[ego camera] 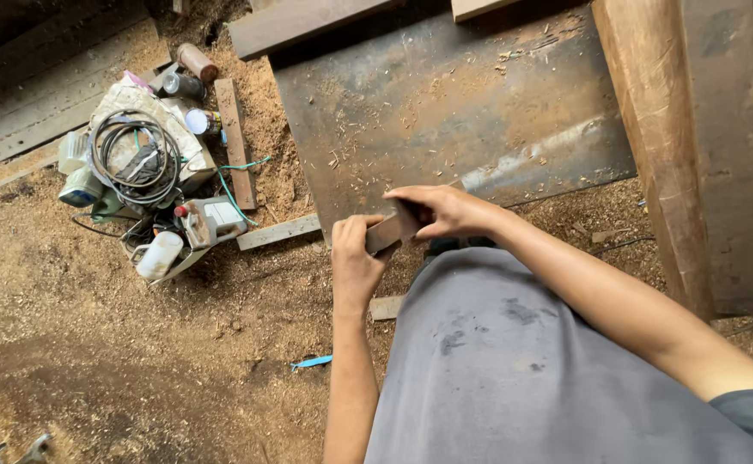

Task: The person sands a small rectangular wooden block using a piece of sandpaper. They hold the block in one hand and rub the sandpaper against its surfaces, rotating the block to work on different sides and edges. The person repeatedly folds the sandpaper to expose fresh abrasive surfaces during the process.

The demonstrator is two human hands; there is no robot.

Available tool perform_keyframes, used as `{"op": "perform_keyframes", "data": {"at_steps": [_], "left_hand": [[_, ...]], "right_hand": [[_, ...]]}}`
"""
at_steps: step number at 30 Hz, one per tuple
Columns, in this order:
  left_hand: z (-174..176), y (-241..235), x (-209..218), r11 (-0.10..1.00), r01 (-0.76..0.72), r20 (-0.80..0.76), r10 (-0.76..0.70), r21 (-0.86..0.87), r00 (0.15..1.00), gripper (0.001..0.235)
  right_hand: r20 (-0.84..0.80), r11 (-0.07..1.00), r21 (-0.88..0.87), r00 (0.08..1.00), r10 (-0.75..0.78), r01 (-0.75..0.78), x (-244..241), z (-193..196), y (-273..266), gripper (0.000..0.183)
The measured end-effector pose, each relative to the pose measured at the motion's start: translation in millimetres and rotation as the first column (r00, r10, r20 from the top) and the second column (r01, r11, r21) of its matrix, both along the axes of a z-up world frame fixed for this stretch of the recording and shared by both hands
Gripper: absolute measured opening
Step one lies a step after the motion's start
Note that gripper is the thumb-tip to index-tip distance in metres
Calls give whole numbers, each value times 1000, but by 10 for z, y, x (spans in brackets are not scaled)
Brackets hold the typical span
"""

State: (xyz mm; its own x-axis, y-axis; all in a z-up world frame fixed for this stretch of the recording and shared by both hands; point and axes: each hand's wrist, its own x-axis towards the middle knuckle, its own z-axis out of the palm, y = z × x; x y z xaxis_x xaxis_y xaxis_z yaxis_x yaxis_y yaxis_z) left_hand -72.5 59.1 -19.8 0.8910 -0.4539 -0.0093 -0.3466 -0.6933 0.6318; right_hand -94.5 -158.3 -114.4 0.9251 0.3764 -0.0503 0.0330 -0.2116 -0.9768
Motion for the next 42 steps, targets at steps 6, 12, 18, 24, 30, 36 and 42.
{"op": "perform_keyframes", "data": {"at_steps": [6,12,18,24,30,36,42], "left_hand": [[-10,44,-40,1000,25,37,-25,-5,999,44],[35,-10,-13,1000,3,17,-3,-29,1000,46],[24,2,-82,1000,-8,10,8,1,1000,53],[17,85,-110,1000,-14,14,14,1,1000,48],[-96,102,-126,999,-33,53,32,6,998,47],[-39,11,-150,999,-37,19,37,18,999,47],[5,14,-130,999,-47,56,45,26,997,47]], "right_hand": [[80,998,22,995,60,-62,10,18,75,86],[-85,998,-56,996,-22,17,78,-63,-117,95],[208,988,149,978,17,-49,-17,132,249,93],[-307,993,-114,952,-17,-19,38,24,-47,96],[204,966,245,978,33,-84,-20,123,230,86],[-246,1000,4,969,4,-3,77,126,-59,94],[-48,992,31,991,122,-121,3,338,104,93]]}}
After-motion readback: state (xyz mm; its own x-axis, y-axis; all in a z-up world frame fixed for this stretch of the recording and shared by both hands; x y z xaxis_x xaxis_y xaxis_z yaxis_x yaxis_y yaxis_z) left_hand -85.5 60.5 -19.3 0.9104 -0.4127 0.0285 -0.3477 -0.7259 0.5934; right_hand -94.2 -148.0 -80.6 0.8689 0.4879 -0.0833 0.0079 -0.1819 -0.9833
